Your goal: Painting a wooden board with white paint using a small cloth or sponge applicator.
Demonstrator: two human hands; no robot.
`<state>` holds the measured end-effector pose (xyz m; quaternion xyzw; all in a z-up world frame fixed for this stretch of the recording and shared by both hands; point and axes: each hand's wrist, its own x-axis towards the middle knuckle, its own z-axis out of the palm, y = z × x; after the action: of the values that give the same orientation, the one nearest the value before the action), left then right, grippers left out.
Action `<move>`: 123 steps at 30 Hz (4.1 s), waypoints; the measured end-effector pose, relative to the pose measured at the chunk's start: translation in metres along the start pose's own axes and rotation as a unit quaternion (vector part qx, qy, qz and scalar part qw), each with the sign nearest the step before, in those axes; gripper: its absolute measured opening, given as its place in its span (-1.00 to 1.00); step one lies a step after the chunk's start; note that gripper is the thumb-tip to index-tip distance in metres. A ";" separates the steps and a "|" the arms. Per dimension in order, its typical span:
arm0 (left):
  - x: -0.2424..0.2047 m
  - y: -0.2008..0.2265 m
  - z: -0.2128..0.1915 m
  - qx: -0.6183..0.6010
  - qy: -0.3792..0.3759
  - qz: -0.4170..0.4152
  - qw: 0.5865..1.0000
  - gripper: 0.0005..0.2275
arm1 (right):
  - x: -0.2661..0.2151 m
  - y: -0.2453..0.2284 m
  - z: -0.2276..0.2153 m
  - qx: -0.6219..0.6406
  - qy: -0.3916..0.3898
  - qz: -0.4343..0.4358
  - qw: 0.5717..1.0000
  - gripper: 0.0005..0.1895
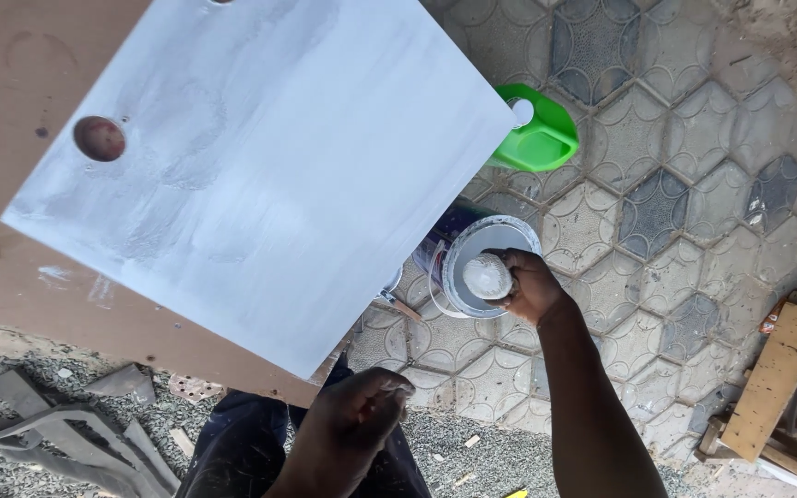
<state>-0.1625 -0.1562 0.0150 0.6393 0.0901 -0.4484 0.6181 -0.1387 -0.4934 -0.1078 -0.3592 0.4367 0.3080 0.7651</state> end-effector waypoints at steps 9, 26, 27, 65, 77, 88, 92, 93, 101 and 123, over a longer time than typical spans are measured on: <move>0.010 0.058 -0.188 0.215 0.103 -0.219 0.946 -0.65 | -0.057 0.002 0.149 -0.074 -0.133 -0.144 0.978 -0.46; 0.037 0.121 -0.289 0.412 -0.099 -0.197 0.884 -0.70 | 0.005 0.024 0.334 -0.628 0.141 -0.454 0.617 -0.83; 0.037 0.126 -0.290 0.414 -0.096 -0.200 0.883 -0.68 | 0.008 0.034 0.330 -0.736 0.091 -0.473 0.475 -0.88; 0.035 0.131 -0.290 0.407 -0.067 -0.210 0.887 -0.72 | 0.058 -0.145 0.230 -0.641 0.270 -0.565 0.443 -0.94; 0.034 0.139 -0.290 0.403 -0.072 -0.216 0.887 -0.77 | 0.079 -0.158 0.245 -0.818 0.269 -0.397 0.317 -0.90; 0.040 0.138 -0.287 0.422 -0.094 -0.289 0.854 -0.90 | 0.007 0.072 0.359 -0.668 -0.024 -0.457 0.587 -0.67; 0.045 0.131 -0.294 0.437 -0.097 -0.212 0.868 -0.76 | 0.073 -0.041 0.291 -0.854 0.156 -0.440 0.228 -0.84; 0.040 0.129 -0.290 0.429 -0.106 -0.220 0.870 -0.77 | 0.069 -0.090 0.259 -0.893 0.276 -0.350 0.066 -0.92; 0.040 0.125 -0.288 0.421 -0.095 -0.219 0.875 -0.79 | 0.048 -0.026 0.324 -0.590 0.123 -0.428 0.673 -0.88; 0.039 0.134 -0.291 0.409 -0.091 -0.210 0.883 -0.75 | 0.050 0.054 0.353 -0.818 0.018 -0.398 0.414 -0.77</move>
<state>0.0846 0.0507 0.0348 0.7581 -0.0256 -0.6209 0.1979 -0.0022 -0.1669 -0.0405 -0.9541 -0.2006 0.1742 0.1380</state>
